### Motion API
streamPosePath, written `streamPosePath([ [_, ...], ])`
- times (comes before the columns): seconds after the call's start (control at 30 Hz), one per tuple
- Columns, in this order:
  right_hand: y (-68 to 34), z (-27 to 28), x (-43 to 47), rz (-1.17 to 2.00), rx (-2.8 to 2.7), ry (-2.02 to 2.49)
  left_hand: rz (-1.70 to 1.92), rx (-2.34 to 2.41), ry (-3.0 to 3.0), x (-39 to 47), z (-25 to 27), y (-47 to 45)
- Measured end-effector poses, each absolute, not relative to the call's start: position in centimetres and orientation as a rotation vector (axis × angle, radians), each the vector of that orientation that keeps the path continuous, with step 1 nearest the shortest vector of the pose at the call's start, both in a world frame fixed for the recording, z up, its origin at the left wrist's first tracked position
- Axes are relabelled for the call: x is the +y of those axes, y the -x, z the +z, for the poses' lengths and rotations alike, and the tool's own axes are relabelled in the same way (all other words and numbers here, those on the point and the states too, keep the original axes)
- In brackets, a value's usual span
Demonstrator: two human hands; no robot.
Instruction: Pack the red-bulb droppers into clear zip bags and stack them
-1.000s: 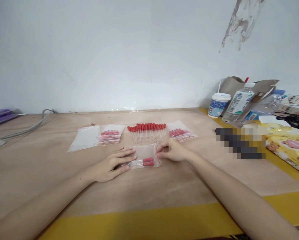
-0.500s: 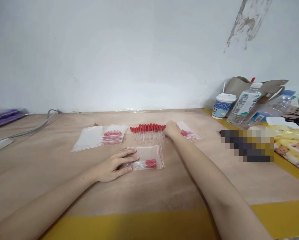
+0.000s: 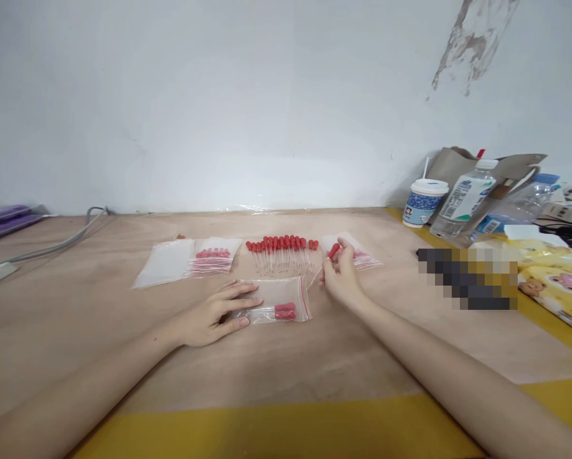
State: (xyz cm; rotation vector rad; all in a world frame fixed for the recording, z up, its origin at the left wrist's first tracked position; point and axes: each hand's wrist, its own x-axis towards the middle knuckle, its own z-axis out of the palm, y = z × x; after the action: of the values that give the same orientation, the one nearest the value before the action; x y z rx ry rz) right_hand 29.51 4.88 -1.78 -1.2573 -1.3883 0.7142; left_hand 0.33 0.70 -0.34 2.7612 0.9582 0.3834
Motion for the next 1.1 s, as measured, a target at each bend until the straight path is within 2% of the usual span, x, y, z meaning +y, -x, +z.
streamPosePath([
  [0.17, -28.5, -3.1, 3.1, 1.014, -1.278, 1.148, 0.357, 0.989, -2.743, 0.5, 0.0, -0.4],
  [0.27, -29.3, -2.9, 2.8, 1.128, -1.4, 1.109, 0.372, 0.981, -2.731, 0.4, 0.0, -0.5],
  [0.43, -31.4, -1.5, 2.5, 0.854, -1.959, 1.166, 0.361, 0.988, -2.737, 0.4, -0.1, -0.6],
  [0.53, -31.5, -1.2, 2.7, 0.696, -2.148, 1.046, 0.345, 0.997, -2.747, 0.4, -0.1, -0.6],
  [0.7, -30.0, -1.9, 3.1, 0.497, -2.185, 1.009, 0.345, 1.012, -2.759, 0.4, 0.0, -0.6],
  [0.9, -30.0, -2.0, 3.4, 0.611, -2.032, 1.241, 0.332, 1.028, -2.757, 0.3, 0.1, -0.7],
  [1.1, -29.3, -1.9, 3.1, 0.438, -2.042, 1.224, 0.35, 1.01, -2.767, 0.5, -0.2, -0.6],
])
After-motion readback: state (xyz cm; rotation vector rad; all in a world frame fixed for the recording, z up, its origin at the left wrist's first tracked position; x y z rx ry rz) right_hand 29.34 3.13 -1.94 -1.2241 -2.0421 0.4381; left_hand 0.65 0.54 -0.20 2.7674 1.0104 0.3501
